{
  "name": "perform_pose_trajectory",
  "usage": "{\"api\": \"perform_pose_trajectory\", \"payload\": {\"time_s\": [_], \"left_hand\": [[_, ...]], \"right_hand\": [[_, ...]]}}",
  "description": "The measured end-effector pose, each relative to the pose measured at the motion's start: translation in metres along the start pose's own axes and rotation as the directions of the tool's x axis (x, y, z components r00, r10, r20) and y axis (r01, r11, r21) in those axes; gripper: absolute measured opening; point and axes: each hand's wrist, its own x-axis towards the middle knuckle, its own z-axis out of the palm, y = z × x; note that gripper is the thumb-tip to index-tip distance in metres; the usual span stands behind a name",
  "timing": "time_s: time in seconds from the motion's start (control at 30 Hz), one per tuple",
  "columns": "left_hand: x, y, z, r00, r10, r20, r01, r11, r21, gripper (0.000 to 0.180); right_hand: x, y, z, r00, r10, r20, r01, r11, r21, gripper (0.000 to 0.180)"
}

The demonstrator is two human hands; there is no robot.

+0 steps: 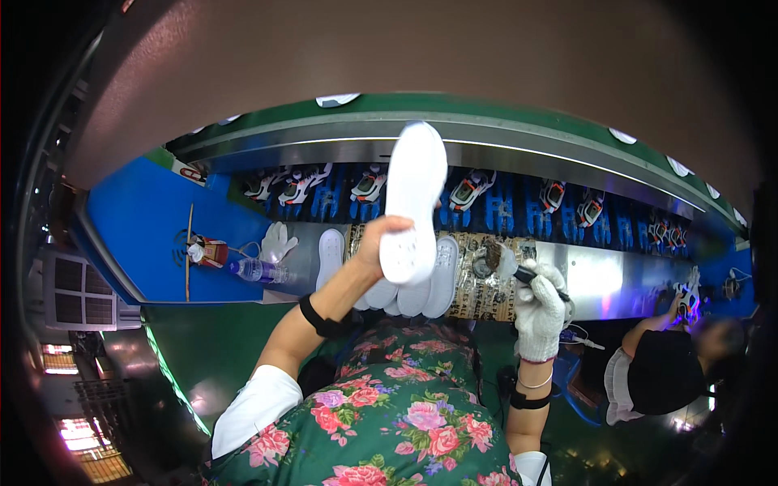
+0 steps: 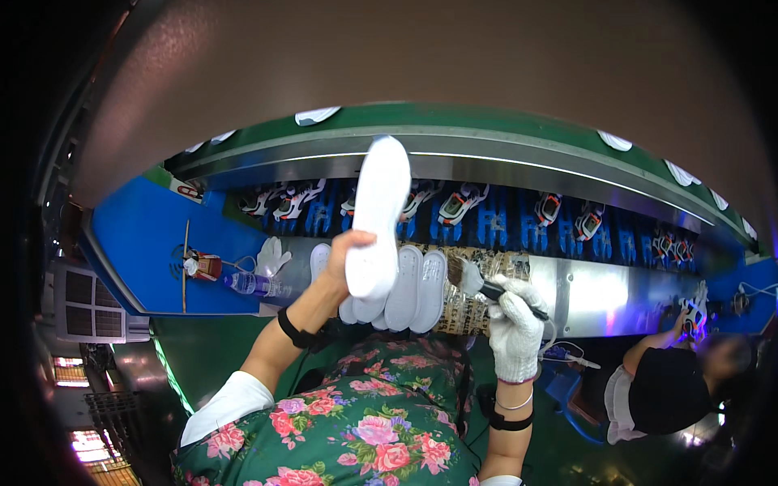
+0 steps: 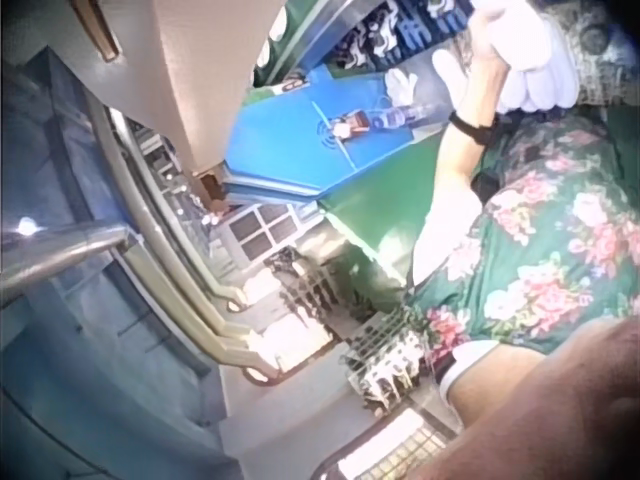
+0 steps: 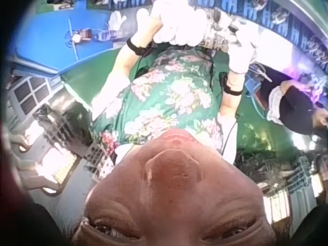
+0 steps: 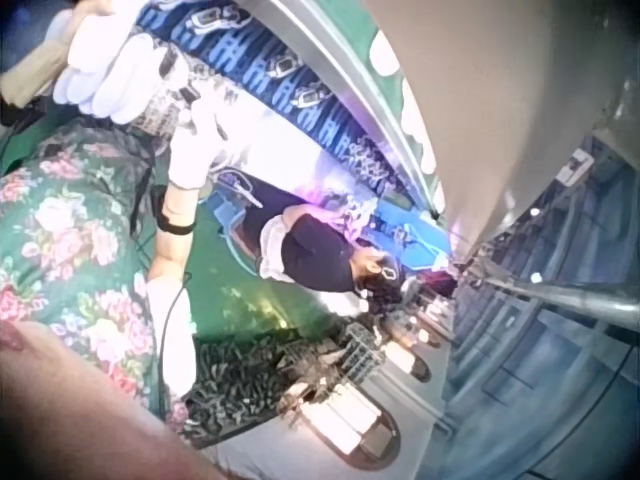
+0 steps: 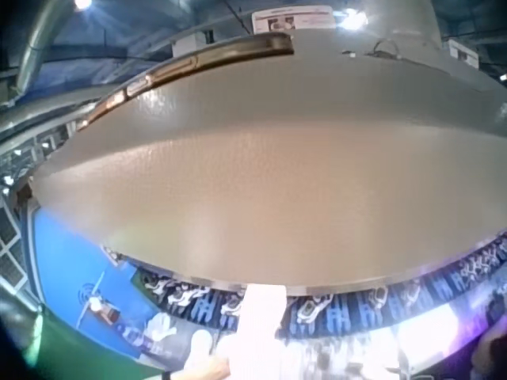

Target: Apply adhesive or finishing liquid to the bottom of shoe soles using a brush.

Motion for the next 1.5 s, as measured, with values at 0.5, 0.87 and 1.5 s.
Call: {"api": "perform_pose_trajectory", "payload": {"time_s": [0.5, 0.87, 1.5], "left_hand": [[-0.004, -0.073, 0.033, 0.955, -0.184, 0.232, 0.243, 0.936, -0.256, 0.111], [-0.002, -0.094, 0.067, 0.981, -0.105, -0.164, 0.109, 0.994, 0.021, 0.102], [0.0, -0.09, 0.023, 0.999, -0.033, -0.03, 0.031, 0.998, -0.048, 0.089]], "right_hand": [[0.003, -0.01, 0.09, 0.859, -0.312, 0.405, 0.508, 0.425, -0.749, 0.021], [0.014, -0.016, 0.093, 0.577, -0.365, 0.731, 0.753, -0.109, -0.649, 0.032], [-0.001, -0.006, 0.078, 0.703, -0.355, 0.617, 0.704, 0.219, -0.676, 0.021]]}}
